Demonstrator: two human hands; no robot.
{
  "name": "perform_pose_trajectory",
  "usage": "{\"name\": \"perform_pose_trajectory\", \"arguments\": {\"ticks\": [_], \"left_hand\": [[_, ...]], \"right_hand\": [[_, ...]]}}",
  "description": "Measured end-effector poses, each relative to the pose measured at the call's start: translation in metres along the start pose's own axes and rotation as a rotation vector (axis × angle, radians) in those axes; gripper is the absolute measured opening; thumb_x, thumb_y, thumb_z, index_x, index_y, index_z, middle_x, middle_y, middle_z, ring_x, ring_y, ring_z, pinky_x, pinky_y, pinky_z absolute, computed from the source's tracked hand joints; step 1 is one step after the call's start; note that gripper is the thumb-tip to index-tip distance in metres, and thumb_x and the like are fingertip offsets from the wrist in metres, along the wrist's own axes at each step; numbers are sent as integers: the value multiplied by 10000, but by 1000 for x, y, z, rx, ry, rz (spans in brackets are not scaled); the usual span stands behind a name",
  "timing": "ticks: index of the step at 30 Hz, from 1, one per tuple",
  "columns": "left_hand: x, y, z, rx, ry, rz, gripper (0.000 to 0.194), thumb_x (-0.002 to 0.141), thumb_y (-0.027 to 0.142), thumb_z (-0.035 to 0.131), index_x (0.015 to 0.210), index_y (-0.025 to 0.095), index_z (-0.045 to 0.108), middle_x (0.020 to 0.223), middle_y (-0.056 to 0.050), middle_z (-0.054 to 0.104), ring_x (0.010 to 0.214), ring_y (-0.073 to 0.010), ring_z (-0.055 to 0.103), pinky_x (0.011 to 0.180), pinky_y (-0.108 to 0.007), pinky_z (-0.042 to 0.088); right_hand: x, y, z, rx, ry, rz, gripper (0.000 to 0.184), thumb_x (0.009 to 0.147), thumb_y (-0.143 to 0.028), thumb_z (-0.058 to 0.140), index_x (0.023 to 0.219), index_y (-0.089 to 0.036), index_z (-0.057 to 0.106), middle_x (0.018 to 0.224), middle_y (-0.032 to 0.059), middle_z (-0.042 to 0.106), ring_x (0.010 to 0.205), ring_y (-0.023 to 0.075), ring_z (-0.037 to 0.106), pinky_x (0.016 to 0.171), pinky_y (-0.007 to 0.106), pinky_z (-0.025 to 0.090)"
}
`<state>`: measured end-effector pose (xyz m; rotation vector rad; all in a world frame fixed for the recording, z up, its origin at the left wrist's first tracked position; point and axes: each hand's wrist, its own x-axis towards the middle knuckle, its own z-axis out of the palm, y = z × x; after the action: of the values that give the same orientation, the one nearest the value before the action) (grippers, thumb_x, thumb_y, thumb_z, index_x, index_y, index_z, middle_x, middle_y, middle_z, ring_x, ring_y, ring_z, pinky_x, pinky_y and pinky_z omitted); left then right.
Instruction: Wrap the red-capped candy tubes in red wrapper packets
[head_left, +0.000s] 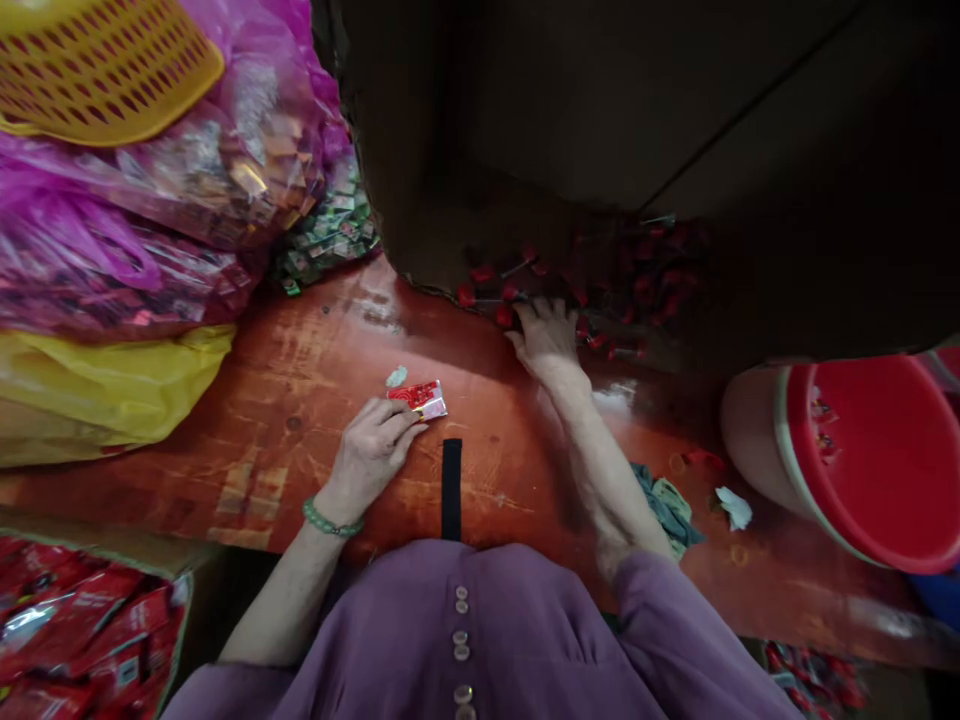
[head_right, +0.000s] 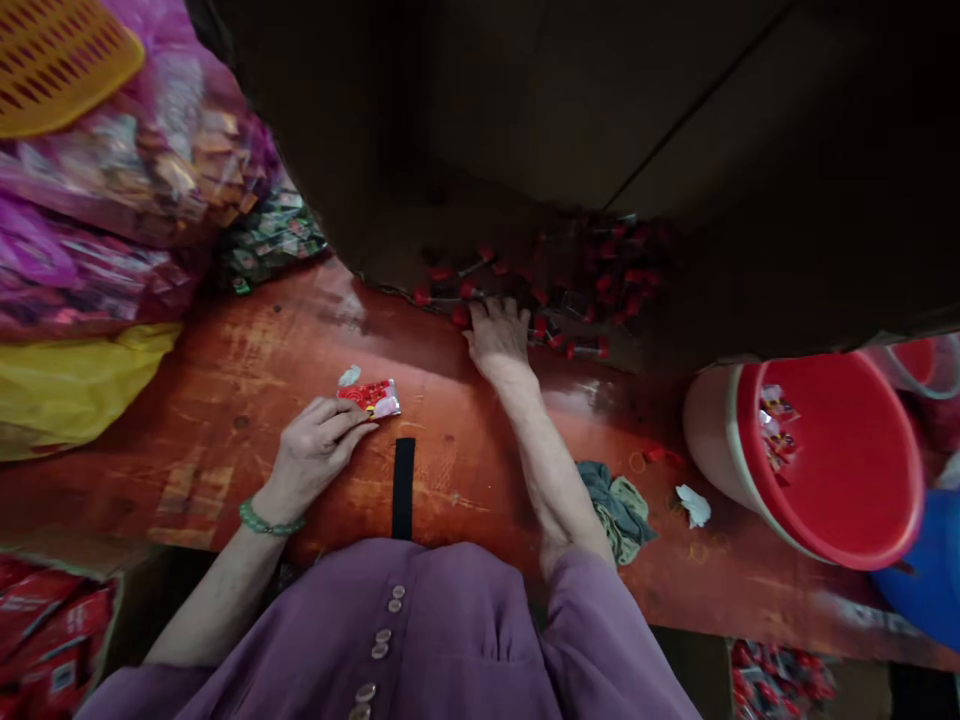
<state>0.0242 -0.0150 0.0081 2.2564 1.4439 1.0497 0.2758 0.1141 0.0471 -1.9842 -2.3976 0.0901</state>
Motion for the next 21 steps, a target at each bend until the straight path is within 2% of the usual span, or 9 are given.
{"name": "perform_pose_trajectory", "arguments": {"ticks": [3,6,10,12,16,19,21], "left_hand": [[2,0,-2,-25,-9,1,142,931,241,607,937,166,728,896,-54,724,785,-149,639,755,-267,550],[4,2,-3,-9,-37,-45,165,946,211,572,975,145,720,914,-65,727,819,-163,649,784,-278,550],[6,4,-2,64,-52,-72,183,946,190,545,937,127,717,869,-79,722,788,-191,640,756,-315,538],[8,5,-1,72,-16,-84,164,928,187,567,903,149,725,829,-63,724,755,-187,641,730,-312,528],[10,7,0,-25,98,-163,106,869,199,645,835,199,745,779,-17,738,709,-160,656,683,-284,516],[11,8,1,-105,147,-242,69,820,228,706,773,210,753,736,-1,732,664,-144,650,633,-269,495],[11,8,2,-137,147,-273,74,796,241,731,734,208,752,708,1,725,651,-142,648,628,-268,490]], "right_hand": [[7,2,3,-29,-49,-22,354,935,-222,545,1266,-129,629,1269,199,631,1210,382,495,962,552,367],[-3,2,8,92,16,-31,349,967,-237,474,1262,-122,623,1247,191,648,1208,362,523,999,554,359],[-30,2,13,594,169,-60,390,983,-341,443,1317,-179,563,1271,136,649,1171,268,586,1028,459,429],[-46,-1,14,887,173,-62,427,972,-420,466,1333,-204,541,1254,106,656,1111,227,621,1000,415,477],[-78,-14,16,1271,59,45,484,940,-489,530,1348,-230,533,1157,64,672,971,179,645,924,376,533],[-108,-32,21,1410,-58,127,491,930,-498,551,1358,-259,524,1149,49,665,943,166,638,874,346,547],[-133,-46,25,1451,-189,125,468,922,-491,567,1322,-248,551,1139,47,666,958,166,631,878,332,537]]}}
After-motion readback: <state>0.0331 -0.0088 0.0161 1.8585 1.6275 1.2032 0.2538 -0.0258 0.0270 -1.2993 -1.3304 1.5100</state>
